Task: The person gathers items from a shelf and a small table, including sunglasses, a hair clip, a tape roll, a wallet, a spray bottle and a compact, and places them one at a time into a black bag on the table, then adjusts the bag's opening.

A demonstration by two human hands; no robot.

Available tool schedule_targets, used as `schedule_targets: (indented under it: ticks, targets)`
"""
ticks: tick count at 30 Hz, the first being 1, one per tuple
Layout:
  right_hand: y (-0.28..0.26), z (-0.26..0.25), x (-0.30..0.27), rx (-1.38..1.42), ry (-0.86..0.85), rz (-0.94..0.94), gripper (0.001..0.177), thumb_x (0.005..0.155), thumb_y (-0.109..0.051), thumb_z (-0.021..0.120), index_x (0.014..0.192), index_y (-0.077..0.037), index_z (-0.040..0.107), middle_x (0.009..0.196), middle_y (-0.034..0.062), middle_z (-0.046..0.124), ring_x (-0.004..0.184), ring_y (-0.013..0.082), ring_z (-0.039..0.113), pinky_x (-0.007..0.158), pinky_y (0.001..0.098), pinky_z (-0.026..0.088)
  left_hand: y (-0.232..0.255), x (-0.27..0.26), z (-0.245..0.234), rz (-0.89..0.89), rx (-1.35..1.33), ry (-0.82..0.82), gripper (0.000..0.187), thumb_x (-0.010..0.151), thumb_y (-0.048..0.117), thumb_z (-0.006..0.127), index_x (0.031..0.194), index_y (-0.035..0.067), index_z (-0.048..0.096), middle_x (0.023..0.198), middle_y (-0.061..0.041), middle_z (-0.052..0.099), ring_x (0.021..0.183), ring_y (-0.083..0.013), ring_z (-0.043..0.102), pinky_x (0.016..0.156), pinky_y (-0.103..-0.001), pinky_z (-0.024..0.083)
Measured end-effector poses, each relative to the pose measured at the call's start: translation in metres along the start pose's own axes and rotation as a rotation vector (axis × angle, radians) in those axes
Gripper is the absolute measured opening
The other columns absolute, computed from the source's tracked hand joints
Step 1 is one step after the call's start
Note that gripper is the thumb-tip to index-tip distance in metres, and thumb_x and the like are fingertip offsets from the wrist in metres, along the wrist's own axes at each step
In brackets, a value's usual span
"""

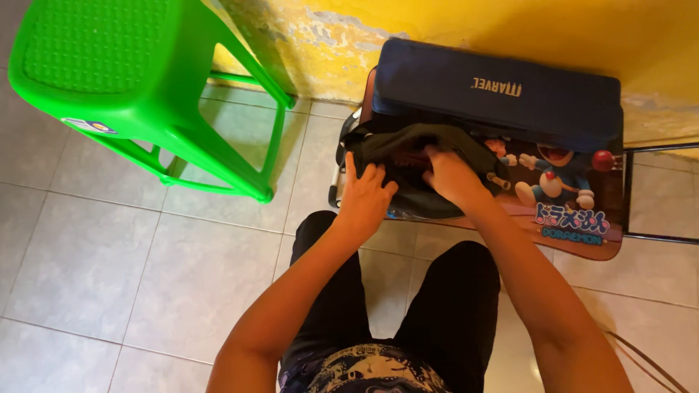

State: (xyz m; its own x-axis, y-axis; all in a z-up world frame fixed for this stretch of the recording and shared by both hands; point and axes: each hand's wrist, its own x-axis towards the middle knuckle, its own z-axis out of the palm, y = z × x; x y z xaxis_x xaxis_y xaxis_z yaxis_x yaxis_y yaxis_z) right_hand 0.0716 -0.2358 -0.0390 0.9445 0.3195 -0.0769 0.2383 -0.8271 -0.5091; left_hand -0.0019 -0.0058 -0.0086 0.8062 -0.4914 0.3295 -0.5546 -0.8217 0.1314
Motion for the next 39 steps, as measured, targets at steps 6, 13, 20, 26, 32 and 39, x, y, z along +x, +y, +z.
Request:
schedule_targets:
  ticks: [6, 13, 20, 26, 32, 39]
  targets:
    - [-0.022, -0.023, -0.021, 0.064, 0.301, -0.030, 0.029, 0.080, -0.012, 0.074, 0.107, -0.003, 0.071, 0.097, 0.0193, 0.070, 0.085, 0.0363, 0.069, 0.076, 0.0444, 0.054, 0.000, 0.009, -0.004, -0.016, 0.025, -0.014, 0.033, 0.070, 0.028, 0.080, 0.098, 0.012, 0.074, 0.107, -0.013, 0.066, 0.112, -0.0305, 0.056, 0.117, -0.077, 0.015]
    - [-0.028, -0.041, -0.029, 0.473, 0.209, 0.132, 0.025, 0.085, -0.021, 0.075, 0.103, -0.004, 0.069, 0.088, 0.0125, 0.070, 0.077, 0.0301, 0.069, 0.070, 0.0388, 0.053, 0.003, 0.021, -0.007, -0.044, -0.036, -0.032, 0.078, 0.064, 0.065, 0.082, 0.114, 0.006, 0.074, 0.107, -0.017, 0.067, 0.112, -0.0363, 0.056, 0.114, -0.078, 0.006]
    - [-0.065, -0.015, -0.039, 0.240, 0.546, 0.041, 0.028, 0.080, -0.010, 0.070, 0.108, -0.005, 0.072, 0.103, 0.0170, 0.059, 0.085, 0.0344, 0.065, 0.073, 0.0436, 0.055, 0.017, 0.034, 0.005, 0.025, -0.035, 0.140, 0.074, 0.062, 0.063, 0.083, 0.107, 0.005, 0.073, 0.101, -0.019, 0.067, 0.113, -0.0382, 0.061, 0.116, -0.075, 0.003]
    - [-0.048, -0.009, -0.029, 0.083, 0.545, 0.108, 0.028, 0.079, -0.010, 0.070, 0.106, -0.006, 0.072, 0.104, 0.0195, 0.060, 0.098, 0.0400, 0.063, 0.076, 0.0466, 0.054, 0.024, 0.048, 0.015, -0.009, -0.141, -0.036, 0.065, 0.066, 0.057, 0.089, 0.100, 0.005, 0.069, 0.083, -0.013, 0.067, 0.090, -0.0324, 0.065, 0.119, -0.073, 0.010]
    - [0.006, -0.013, -0.005, -0.130, 0.295, 0.204, 0.027, 0.090, -0.012, 0.067, 0.116, -0.012, 0.074, 0.112, 0.0236, 0.066, 0.106, 0.0415, 0.066, 0.094, 0.0494, 0.055, 0.022, 0.045, 0.011, 0.155, -0.131, -0.015, 0.031, 0.077, 0.029, 0.082, 0.101, 0.014, 0.068, 0.087, -0.008, 0.066, 0.092, -0.0290, 0.064, 0.121, -0.066, 0.023]
    - [-0.004, -0.016, 0.007, -0.208, 0.462, -0.062, 0.039, 0.072, -0.006, 0.072, 0.112, -0.006, 0.071, 0.114, 0.0264, 0.066, 0.094, 0.0456, 0.066, 0.076, 0.0514, 0.055, 0.031, -0.003, -0.008, 0.195, -0.056, 0.107, 0.020, 0.084, 0.011, 0.069, 0.103, 0.014, 0.065, 0.099, -0.008, 0.061, 0.113, -0.0299, 0.060, 0.121, -0.065, 0.028]
